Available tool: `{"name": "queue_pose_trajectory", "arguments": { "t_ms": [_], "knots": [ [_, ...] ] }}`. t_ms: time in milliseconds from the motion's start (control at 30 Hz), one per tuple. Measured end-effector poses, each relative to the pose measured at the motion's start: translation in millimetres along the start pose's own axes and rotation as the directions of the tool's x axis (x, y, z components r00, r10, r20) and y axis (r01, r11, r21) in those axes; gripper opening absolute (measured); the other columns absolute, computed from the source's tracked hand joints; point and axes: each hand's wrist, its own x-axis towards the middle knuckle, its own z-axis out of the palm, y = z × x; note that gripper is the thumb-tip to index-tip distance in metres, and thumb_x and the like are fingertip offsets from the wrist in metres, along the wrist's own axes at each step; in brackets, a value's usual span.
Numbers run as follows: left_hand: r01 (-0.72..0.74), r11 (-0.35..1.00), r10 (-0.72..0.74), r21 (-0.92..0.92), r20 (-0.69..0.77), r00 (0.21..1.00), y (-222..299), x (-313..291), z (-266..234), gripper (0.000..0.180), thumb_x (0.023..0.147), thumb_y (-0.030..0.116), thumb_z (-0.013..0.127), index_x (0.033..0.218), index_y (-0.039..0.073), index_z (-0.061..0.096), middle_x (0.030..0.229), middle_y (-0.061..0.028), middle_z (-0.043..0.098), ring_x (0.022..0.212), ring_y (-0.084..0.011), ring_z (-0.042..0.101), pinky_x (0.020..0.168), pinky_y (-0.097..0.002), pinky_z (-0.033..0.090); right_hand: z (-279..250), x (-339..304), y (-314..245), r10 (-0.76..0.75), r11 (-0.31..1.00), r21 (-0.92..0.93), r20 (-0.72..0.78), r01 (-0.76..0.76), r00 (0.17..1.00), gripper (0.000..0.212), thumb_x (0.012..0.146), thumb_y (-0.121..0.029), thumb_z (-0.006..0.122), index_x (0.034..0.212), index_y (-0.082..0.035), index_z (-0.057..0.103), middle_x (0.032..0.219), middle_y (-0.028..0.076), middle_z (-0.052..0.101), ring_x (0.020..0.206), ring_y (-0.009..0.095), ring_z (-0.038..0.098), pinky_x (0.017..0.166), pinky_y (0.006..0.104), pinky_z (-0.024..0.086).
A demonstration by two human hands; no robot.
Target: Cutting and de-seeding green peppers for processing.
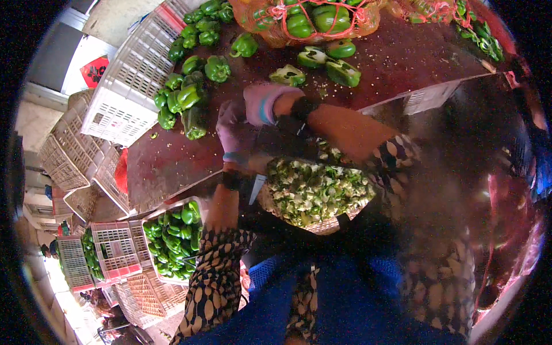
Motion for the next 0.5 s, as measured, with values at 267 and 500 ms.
{"name": "queue_pose_trajectory", "arguments": {
  "t_ms": [267, 500],
  "knots": [
    [0.085, 0.991, -0.083, -0.108, 0.018, 0.996, 11, 2, 2, 0.023, 0.059, 0.002, 0.077, 0.076, 0.005, 0.061, 0.095, -0.0089, 0.064, 0.085, -0.0207, 0.061, 0.074, -0.0315, 0.050, -3, 8, 6, 0.060, 0.998, 0.008, -0.030, -0.060, 0.998, 0.029, 0.071, -0.016, 0.058, 0.089, 0.004, 0.070, 0.096, 0.026, 0.067, 0.096, 0.038, 0.066, 0.082, 0.0423, 0.053],
    [0.414, 0.584, -0.501, -0.698, 0.092, 0.861, -50, -38, -47, 0.026, 0.067, -0.008, 0.072, 0.086, 0.006, 0.062, 0.100, -0.0081, 0.066, 0.086, -0.0198, 0.064, 0.076, -0.0340, 0.054, 64, 59, 13, 0.239, 0.935, 0.310, -0.199, -0.170, 0.950, 0.028, 0.070, -0.020, 0.061, 0.088, 0.001, 0.068, 0.094, 0.023, 0.067, 0.091, 0.038, 0.066, 0.082, 0.0407, 0.052]
  ]
}}
